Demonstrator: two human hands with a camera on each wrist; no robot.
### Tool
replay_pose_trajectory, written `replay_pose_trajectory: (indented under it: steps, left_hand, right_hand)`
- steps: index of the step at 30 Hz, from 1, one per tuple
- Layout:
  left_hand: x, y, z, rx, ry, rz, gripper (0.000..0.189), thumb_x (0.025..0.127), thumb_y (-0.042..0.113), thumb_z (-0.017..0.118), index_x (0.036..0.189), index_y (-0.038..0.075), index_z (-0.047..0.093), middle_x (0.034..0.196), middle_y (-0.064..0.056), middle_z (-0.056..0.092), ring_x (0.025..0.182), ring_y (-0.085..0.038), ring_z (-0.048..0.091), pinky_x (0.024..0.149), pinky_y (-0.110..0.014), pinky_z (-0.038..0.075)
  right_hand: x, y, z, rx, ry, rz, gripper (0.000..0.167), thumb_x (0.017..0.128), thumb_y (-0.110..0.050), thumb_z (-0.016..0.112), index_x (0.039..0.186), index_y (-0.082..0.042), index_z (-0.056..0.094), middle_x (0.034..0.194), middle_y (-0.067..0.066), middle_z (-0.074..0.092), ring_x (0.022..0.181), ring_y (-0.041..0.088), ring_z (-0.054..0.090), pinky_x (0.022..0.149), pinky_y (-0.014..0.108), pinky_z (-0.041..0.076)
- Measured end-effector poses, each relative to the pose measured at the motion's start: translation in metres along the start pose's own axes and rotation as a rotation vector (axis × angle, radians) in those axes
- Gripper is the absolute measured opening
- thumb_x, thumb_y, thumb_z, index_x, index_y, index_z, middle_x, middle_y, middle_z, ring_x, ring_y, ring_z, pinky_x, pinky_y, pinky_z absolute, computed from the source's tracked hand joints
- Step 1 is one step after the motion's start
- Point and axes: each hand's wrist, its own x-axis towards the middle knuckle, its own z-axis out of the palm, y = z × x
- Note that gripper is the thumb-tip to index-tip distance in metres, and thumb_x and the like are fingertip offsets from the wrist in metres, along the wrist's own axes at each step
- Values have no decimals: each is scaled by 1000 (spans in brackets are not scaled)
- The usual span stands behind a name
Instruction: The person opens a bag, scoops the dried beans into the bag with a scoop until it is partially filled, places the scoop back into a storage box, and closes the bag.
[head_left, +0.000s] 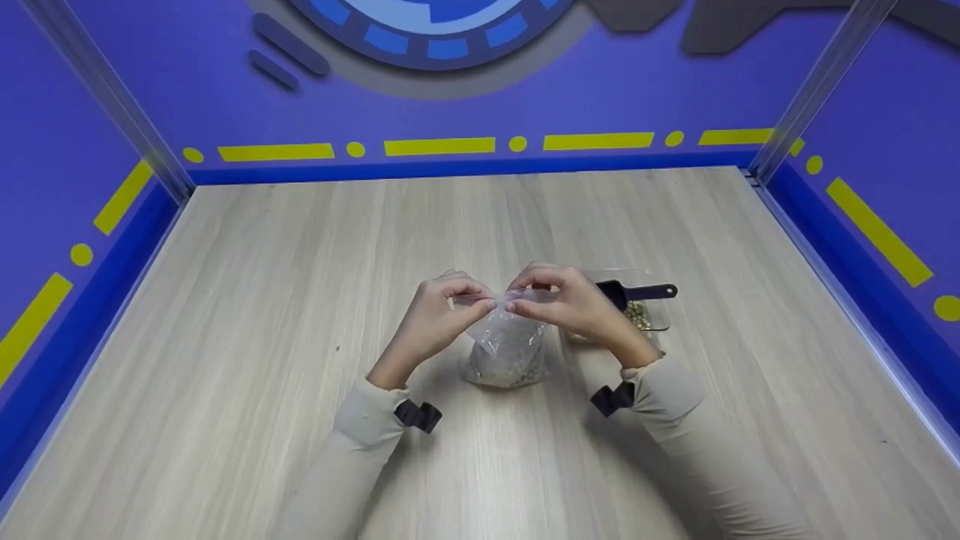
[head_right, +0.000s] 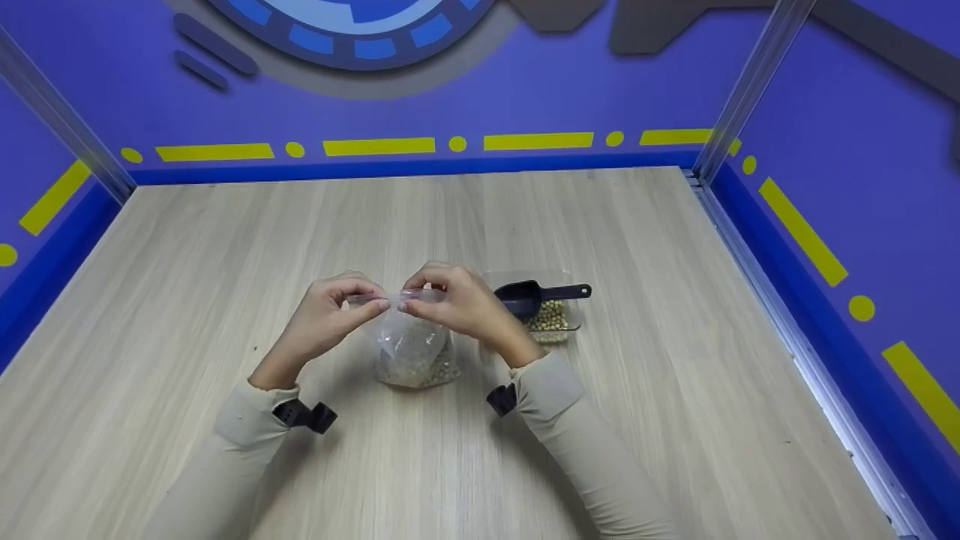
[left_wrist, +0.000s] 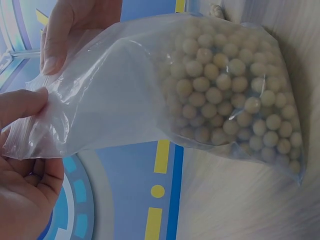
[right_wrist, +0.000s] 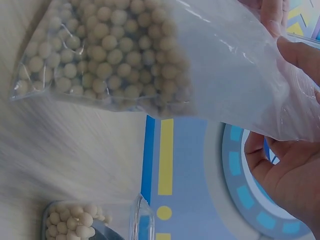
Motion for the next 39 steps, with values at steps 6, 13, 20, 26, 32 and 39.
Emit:
replay_pose_trajectory:
  steps: [6,13,20,26,32,39]
  left_hand:
    - [0,0,0,-15,3,10,7,86,11,71,88,6,74,87,-5,69,84,-16,65,80,-30,54]
    - [0,0,0,-12,-3,27,7,86,11,71,88,4,73,88,-6,70,85,-18,66,80,-29,54]
    - [0,-1,0,18,9,63,6,86,9,70,86,3,73,87,-7,69,85,-17,65,80,-28,54]
    - [-1,0,0,51,34,94,4,85,8,71,83,4,72,84,-6,69,83,-17,63,78,-29,53]
    - [0,2,-1,84,45,90,4,83,8,72,83,4,72,82,-5,68,82,-16,61,77,-30,52]
    - [-1,0,-4,100,62,77,6,84,9,72,83,3,72,81,-5,68,80,-15,59,75,-35,50]
  right_hand:
    - [2,0,2,17,-11,-17,13,88,-14,69,89,-2,71,90,9,68,88,13,60,85,29,53]
    - [2,0,5,17,6,-71,11,88,-11,68,86,0,70,87,11,67,86,14,61,82,28,54]
    - [2,0,6,-38,43,-119,9,87,-10,69,83,-2,70,85,8,68,85,16,61,79,28,55]
    - [0,0,2,-185,83,-153,10,84,-13,73,80,-5,70,80,4,67,81,17,58,73,26,50]
    - [-1,3,-3,-211,97,-167,11,82,-13,75,77,-6,68,77,3,65,75,11,53,66,22,43]
    - [-5,6,-12,-204,102,-180,8,83,-10,73,78,-6,70,77,2,65,72,7,49,62,20,39]
